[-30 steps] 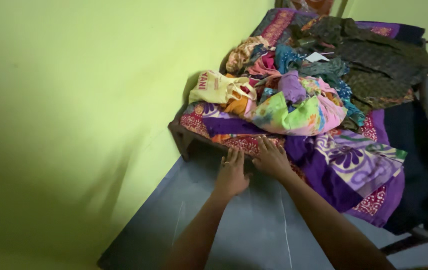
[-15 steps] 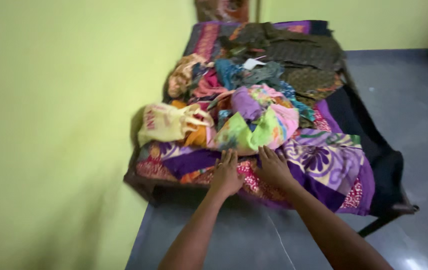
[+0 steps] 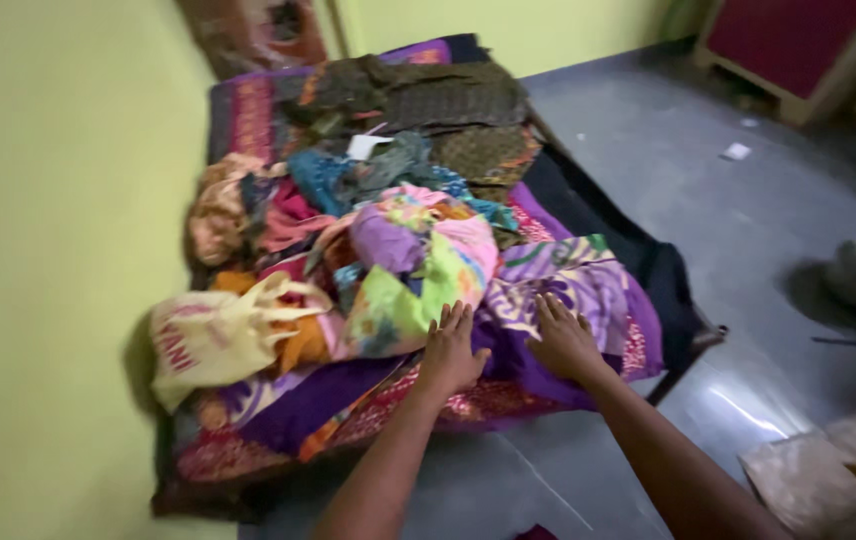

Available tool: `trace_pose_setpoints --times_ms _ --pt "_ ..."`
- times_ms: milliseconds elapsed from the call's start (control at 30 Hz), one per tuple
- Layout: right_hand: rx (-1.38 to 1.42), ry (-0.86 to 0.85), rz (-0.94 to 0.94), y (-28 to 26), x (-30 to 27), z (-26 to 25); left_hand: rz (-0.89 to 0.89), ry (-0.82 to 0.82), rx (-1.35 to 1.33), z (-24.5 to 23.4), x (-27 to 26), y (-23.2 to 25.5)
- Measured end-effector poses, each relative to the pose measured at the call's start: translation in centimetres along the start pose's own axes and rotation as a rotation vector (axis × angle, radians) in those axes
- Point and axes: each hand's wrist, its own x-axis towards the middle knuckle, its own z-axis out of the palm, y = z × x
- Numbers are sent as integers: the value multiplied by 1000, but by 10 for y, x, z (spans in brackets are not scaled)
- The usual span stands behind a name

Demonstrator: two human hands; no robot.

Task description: The person takes folded clothes from shelves one by one by hand and places them onto a bed.

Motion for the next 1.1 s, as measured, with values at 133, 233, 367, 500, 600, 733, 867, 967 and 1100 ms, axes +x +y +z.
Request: trace_pose_setpoints --times_ms 133,233,367,500,600,733,867,967,1100 --pt "58 97 39 57 10 13 105 21 -28 30 41 16" --pt "44 43 133 92 25 6 211 36 -57 43 74 38" --pt "70 142 212 129 32 -7 205 -116 -30 49 120 68" --pt "128 165 278 163 40 -21 274 -114 -69 60 158 102" --pt "123 199 333 194 45 -20 288 -158 -113 71 174 124" --pt "173 336 360 229 41 -12 357 -213 -84 87 193 149" --pt "205 266 501 258 33 -15 400 -293 -76 104 224 178" --pt "222 273 565 287 30 -19 477 -302 -107 128 251 203" --pt "233 306 668 326 25 -34 604 -257 -175 157 299 235"
